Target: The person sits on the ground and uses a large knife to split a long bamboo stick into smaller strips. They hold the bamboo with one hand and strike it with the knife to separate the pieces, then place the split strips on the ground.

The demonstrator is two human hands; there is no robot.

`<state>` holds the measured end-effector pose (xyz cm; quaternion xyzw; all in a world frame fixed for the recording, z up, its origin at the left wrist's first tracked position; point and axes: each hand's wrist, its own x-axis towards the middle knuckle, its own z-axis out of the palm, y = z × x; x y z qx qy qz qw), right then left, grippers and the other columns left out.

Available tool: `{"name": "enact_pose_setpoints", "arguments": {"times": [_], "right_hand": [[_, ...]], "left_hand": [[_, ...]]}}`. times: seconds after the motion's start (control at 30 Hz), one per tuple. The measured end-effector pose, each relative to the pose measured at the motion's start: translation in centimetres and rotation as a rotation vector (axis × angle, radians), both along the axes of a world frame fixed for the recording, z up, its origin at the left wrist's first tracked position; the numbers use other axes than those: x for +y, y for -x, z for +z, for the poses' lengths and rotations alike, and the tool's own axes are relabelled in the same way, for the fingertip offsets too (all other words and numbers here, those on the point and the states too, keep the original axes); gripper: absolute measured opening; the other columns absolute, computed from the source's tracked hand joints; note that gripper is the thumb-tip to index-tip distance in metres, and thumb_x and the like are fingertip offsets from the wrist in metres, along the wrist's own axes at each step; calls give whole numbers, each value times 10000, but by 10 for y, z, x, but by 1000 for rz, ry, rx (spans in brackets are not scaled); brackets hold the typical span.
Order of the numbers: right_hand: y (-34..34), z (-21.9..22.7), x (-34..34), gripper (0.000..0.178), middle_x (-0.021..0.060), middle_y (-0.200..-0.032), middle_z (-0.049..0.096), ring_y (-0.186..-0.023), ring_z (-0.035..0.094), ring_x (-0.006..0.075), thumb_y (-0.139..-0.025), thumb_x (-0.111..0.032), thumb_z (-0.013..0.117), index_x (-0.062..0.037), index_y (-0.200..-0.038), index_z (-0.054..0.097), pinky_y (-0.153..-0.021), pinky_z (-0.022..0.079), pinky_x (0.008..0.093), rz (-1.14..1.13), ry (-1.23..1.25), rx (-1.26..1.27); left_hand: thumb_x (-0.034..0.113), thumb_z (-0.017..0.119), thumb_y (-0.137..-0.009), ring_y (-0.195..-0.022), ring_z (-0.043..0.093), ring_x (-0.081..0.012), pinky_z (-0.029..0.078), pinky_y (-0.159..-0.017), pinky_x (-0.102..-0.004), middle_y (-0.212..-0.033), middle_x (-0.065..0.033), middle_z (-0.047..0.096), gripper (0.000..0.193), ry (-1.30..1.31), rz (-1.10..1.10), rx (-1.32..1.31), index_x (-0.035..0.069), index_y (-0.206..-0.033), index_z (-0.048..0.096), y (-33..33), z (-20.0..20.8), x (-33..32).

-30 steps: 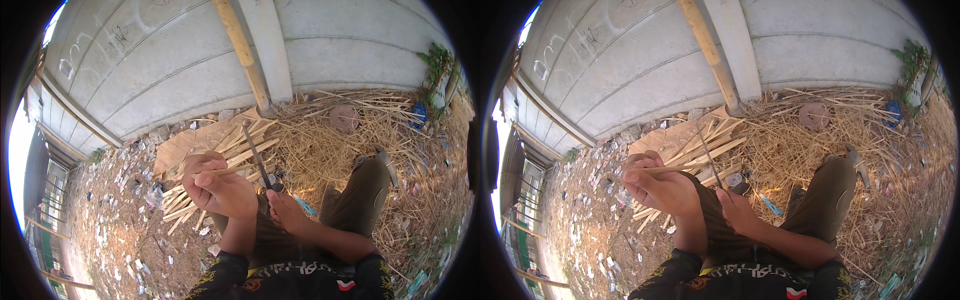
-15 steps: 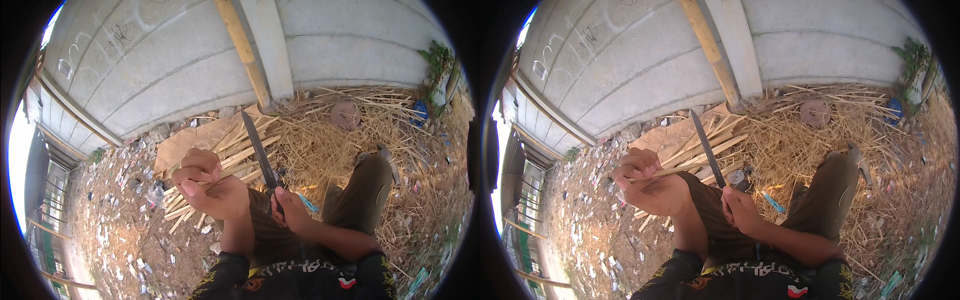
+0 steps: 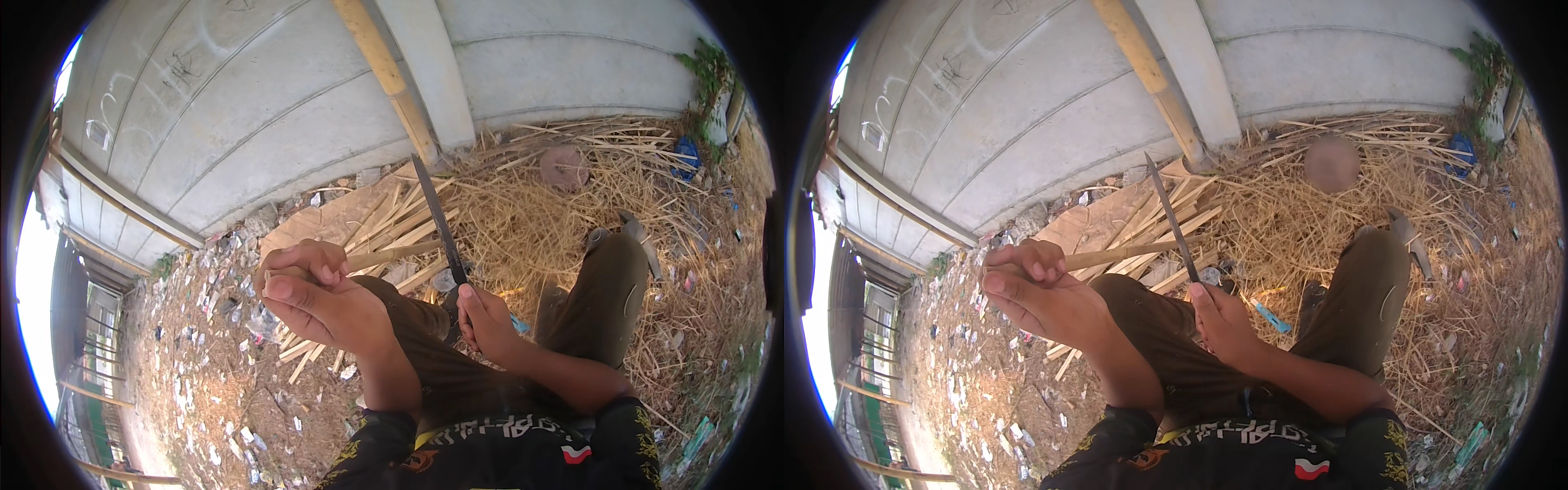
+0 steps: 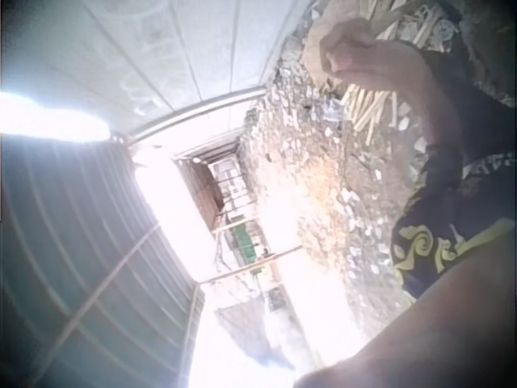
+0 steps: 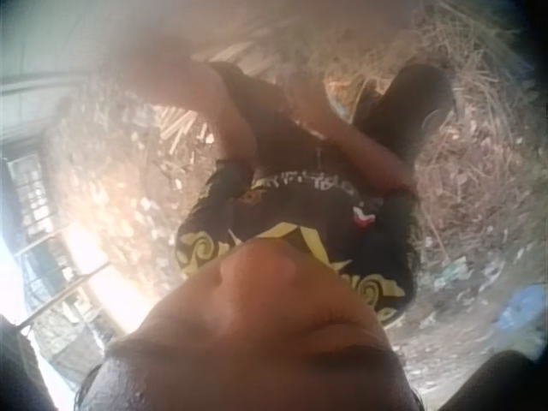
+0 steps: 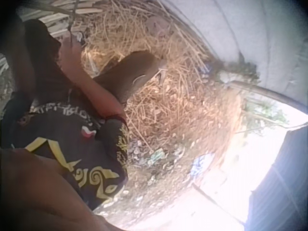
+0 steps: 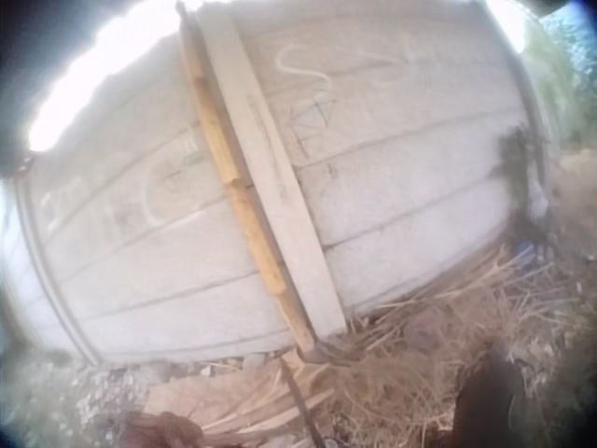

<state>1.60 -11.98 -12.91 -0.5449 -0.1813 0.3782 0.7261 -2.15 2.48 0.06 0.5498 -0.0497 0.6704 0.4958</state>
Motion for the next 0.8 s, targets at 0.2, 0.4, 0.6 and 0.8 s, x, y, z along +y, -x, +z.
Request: {"name": "enact_pose_setpoints", "arguments": {"times": [0.2,0.4,0.6,0.8], "right_hand": [[5,5,-2,468,-17,-542,420,-410,389,64,-1048,-469,364,-91,-784,445,-401,352,216,191,-14,55],[6,9,-5,532,-20,-531,405,-422,391,63,-1041,-498,356,-89,-709,433,-410,356,218,280,-10,39],[3,4,-4,501,-23,-561,414,-484,401,62,-1043,-470,389,-79,-739,467,-459,360,234,315,-50,56],[11,7,-5,511,40,-580,450,-539,451,133,-1047,-435,401,-24,-765,512,-537,416,329,253,-80,-282]], "left_hand": [[501,359,-1042,-797,413,-161,351,-757,-325,-821,-35,435,463,135,-326,-120,67,-939,481,0,9,-6],[413,395,-1028,-790,405,-169,341,-743,-333,-800,-36,414,370,159,-509,-87,84,-868,449,16,18,4],[262,480,-932,-759,371,-176,313,-717,-348,-753,-19,381,219,312,-515,-133,113,-781,427,22,21,-2],[253,498,-920,-734,362,-168,313,-705,-347,-718,-8,365,235,275,-549,-141,119,-748,411,25,22,-1]]}}
